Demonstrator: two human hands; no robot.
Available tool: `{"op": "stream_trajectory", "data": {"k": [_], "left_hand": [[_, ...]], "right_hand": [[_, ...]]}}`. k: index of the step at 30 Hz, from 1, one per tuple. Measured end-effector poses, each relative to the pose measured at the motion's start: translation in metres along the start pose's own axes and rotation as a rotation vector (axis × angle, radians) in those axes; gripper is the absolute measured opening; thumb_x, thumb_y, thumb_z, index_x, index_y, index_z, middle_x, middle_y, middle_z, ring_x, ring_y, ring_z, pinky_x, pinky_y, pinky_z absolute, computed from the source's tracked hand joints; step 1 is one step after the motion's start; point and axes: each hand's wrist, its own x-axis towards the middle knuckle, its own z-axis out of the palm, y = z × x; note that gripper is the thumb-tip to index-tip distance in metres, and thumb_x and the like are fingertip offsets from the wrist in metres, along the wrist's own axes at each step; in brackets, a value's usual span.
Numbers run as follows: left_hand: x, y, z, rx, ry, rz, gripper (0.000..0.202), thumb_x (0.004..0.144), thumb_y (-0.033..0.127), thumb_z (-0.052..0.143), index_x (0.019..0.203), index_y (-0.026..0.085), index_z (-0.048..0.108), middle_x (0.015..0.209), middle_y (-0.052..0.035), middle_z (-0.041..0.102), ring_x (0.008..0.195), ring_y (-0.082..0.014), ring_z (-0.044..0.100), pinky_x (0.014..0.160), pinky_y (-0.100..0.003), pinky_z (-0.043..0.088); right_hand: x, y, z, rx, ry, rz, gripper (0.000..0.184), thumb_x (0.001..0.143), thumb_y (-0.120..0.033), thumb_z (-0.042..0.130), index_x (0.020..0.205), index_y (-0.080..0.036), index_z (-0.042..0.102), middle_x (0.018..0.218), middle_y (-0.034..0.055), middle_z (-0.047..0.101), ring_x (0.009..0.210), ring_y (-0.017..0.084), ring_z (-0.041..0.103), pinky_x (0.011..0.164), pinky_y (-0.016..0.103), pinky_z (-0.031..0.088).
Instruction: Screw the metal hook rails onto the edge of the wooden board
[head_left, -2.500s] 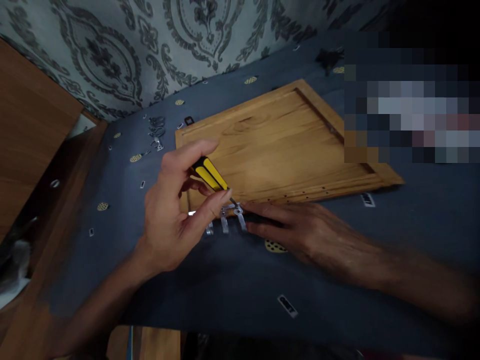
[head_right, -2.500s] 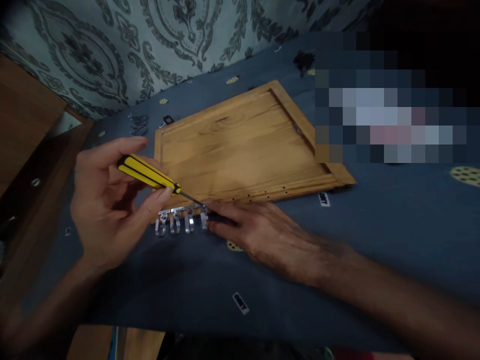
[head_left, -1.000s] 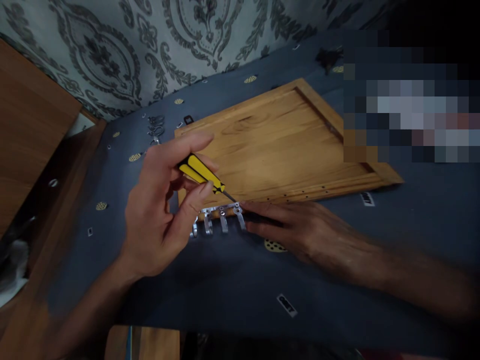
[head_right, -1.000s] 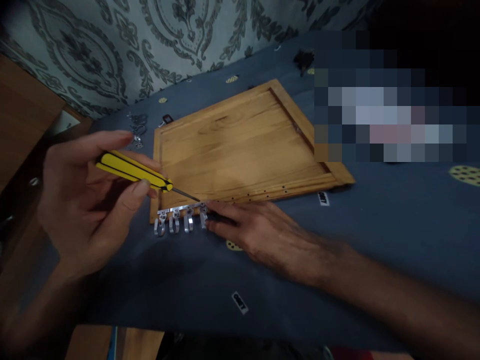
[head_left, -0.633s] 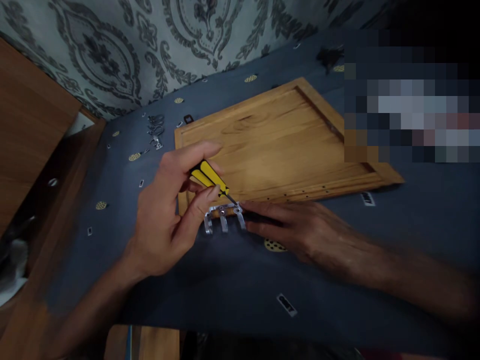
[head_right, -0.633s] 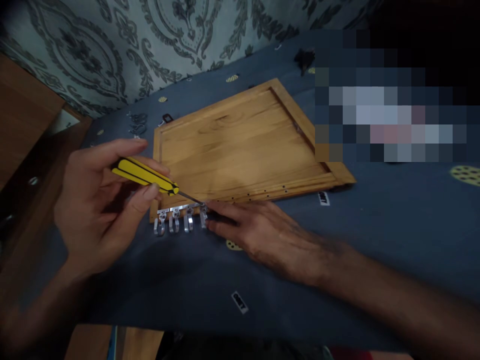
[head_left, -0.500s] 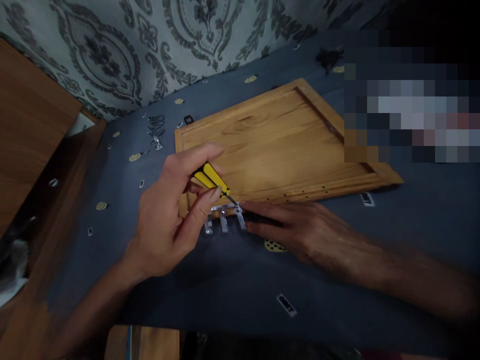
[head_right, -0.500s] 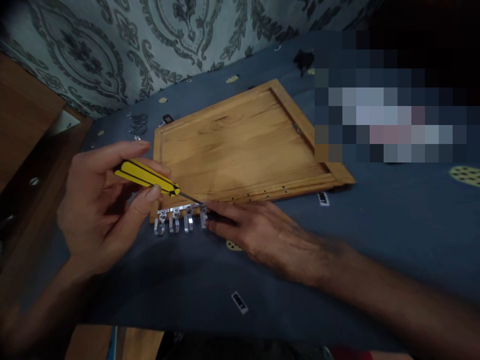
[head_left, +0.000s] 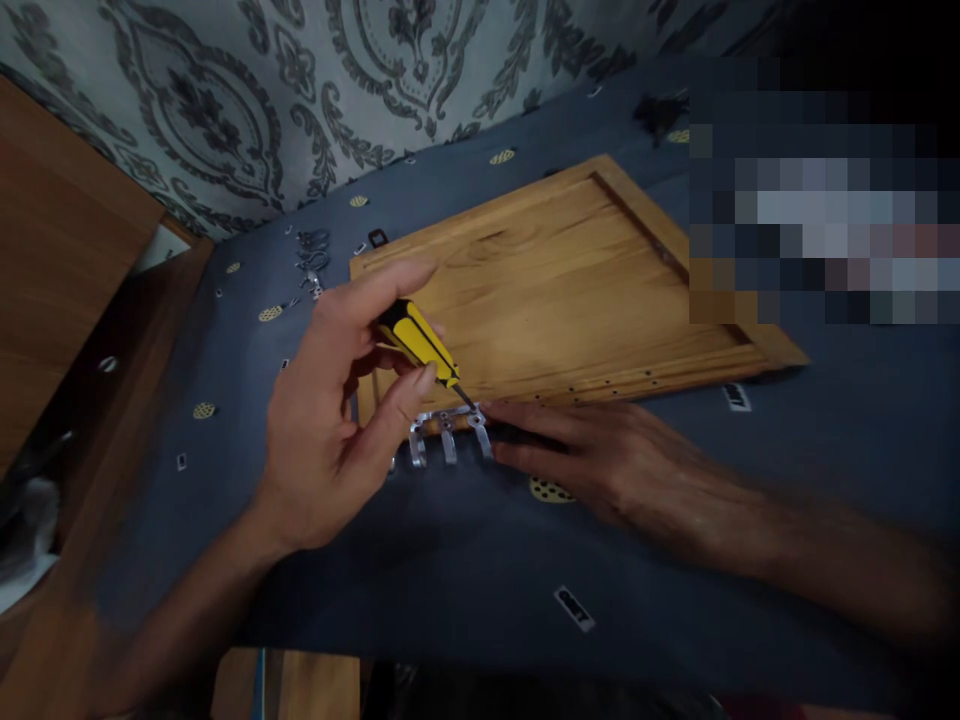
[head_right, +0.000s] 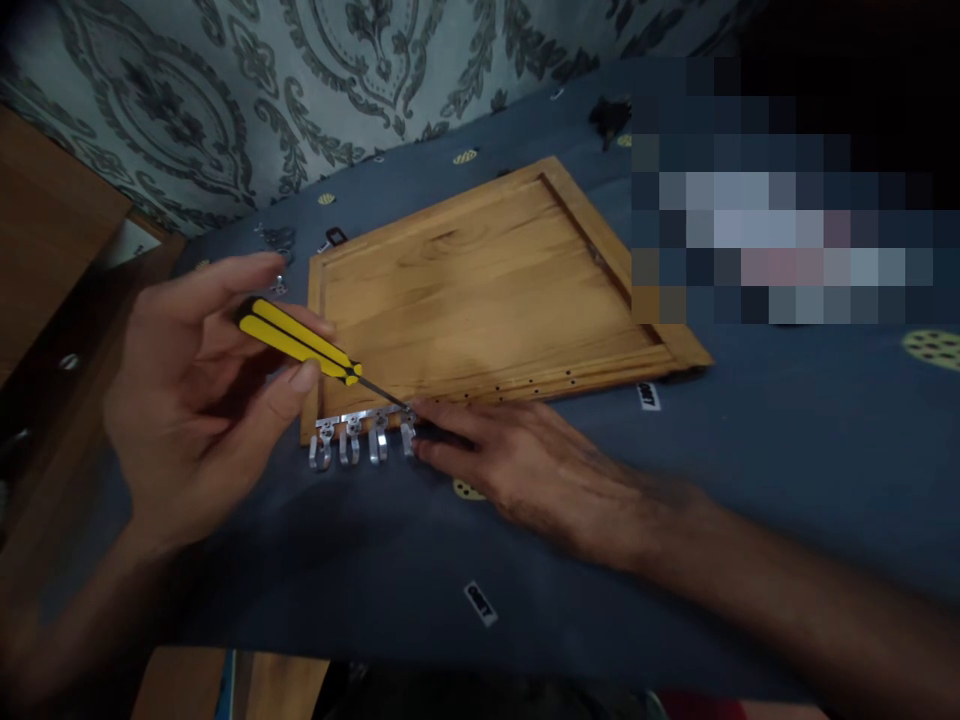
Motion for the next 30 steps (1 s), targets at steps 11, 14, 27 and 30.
{"op": "stream_trajectory", "data": {"k": [11, 14, 27, 30], "left_hand": [[-0.001, -0.003, 0.002, 0.135, 0.013, 0.073, 0.048, 0.097, 0.016, 0.067, 0.139, 0.039, 0.056, 0.127, -0.0007, 0.065, 0.106, -0.0223, 0.068, 0.09, -0.043, 0.064], [-0.001, -0.002, 0.0, 0.033, -0.024, -0.014, 0.047, 0.098, 0.019, 0.064, 0.14, 0.039, 0.053, 0.13, -0.0026, 0.062, 0.111, -0.0238, 0.067, 0.096, -0.046, 0.064], [0.0, 0.001, 0.002, 0.01, 0.016, -0.055, 0.044, 0.096, 0.017, 0.067, 0.134, 0.036, 0.058, 0.117, -0.0052, 0.062, 0.103, -0.0223, 0.066, 0.087, -0.042, 0.064], [-0.001, -0.003, 0.002, 0.03, -0.011, -0.063, 0.045, 0.095, 0.021, 0.07, 0.135, 0.037, 0.056, 0.116, -0.0045, 0.063, 0.102, -0.0231, 0.066, 0.087, -0.043, 0.063]], "right_hand": [[0.001, 0.0, -0.003, -0.01, -0.016, -0.012, 0.062, 0.08, 0.003, 0.052, 0.135, -0.023, 0.063, 0.151, 0.0131, 0.059, 0.102, 0.025, 0.076, 0.082, 0.039, 0.063], [0.002, 0.0, -0.004, -0.006, -0.024, -0.006, 0.061, 0.08, 0.003, 0.052, 0.133, -0.024, 0.064, 0.151, 0.0128, 0.06, 0.1, 0.025, 0.076, 0.081, 0.039, 0.064], [0.004, -0.003, -0.006, 0.034, -0.023, 0.0, 0.057, 0.082, 0.002, 0.049, 0.131, -0.022, 0.066, 0.152, 0.0138, 0.058, 0.103, 0.028, 0.076, 0.083, 0.041, 0.064], [0.003, -0.003, -0.006, 0.012, -0.028, 0.002, 0.056, 0.083, 0.003, 0.049, 0.13, -0.021, 0.066, 0.15, 0.0145, 0.06, 0.101, 0.027, 0.076, 0.082, 0.041, 0.064]]}}
